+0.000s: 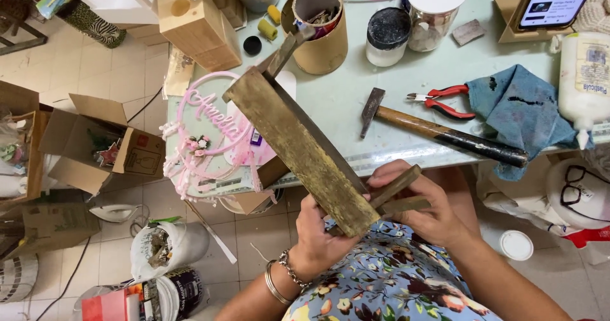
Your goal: Assembling a small wooden frame or box using a hammer, nails, and wooden slats on a workbench.
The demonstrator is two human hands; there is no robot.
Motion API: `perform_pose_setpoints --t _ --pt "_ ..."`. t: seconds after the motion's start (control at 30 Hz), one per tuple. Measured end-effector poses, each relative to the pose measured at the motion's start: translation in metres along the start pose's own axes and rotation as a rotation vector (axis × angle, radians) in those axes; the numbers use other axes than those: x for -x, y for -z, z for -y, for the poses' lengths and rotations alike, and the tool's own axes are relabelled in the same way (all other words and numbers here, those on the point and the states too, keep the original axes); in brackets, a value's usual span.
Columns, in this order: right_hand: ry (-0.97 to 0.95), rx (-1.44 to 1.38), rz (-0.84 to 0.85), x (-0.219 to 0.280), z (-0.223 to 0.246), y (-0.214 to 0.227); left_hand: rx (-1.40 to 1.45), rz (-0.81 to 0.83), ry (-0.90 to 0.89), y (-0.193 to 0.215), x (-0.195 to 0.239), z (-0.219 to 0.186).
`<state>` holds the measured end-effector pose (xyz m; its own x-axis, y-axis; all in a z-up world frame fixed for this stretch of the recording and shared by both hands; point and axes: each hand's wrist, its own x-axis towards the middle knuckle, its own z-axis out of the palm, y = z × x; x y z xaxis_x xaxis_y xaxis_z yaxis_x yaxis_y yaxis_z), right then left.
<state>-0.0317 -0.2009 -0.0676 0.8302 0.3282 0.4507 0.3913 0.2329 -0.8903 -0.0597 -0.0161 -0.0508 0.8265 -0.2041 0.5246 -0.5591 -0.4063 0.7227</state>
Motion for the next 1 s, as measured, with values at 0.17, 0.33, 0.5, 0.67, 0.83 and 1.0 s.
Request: perform_pose_setpoints --t 0.17,0.33,0.5,0.67,0.83,1.0 --pt "-0.133 -0.199 -0.049 0.001 0.002 -0.001 0.021 -0.061 -0.04 -0.005 0.017 0.019" --pt "-0.022 0.005 -0.1 -0.009 0.025 0.004 0.039 -0.13 0.066 0.007 0.01 -0.002" --pt "-0.018 0.098 0.134 -0.023 0.066 -0.013 0.101 -0.145 0.056 0.025 0.004 -0.044" --pt "-0.178 -0.14 0.159 -0.027 0.092 -0.025 0.284 -0.154 0.046 0.041 0.003 -0.09" --pt "-0.467 -0.433 0.147 -0.028 0.105 -0.03 0.3 -0.333 0.126 0.036 0.012 -0.119" --pt "-0.571 -0.323 0.269 -0.047 0.093 -0.025 0.279 -0.075 0.14 0.04 0.029 -0.081"
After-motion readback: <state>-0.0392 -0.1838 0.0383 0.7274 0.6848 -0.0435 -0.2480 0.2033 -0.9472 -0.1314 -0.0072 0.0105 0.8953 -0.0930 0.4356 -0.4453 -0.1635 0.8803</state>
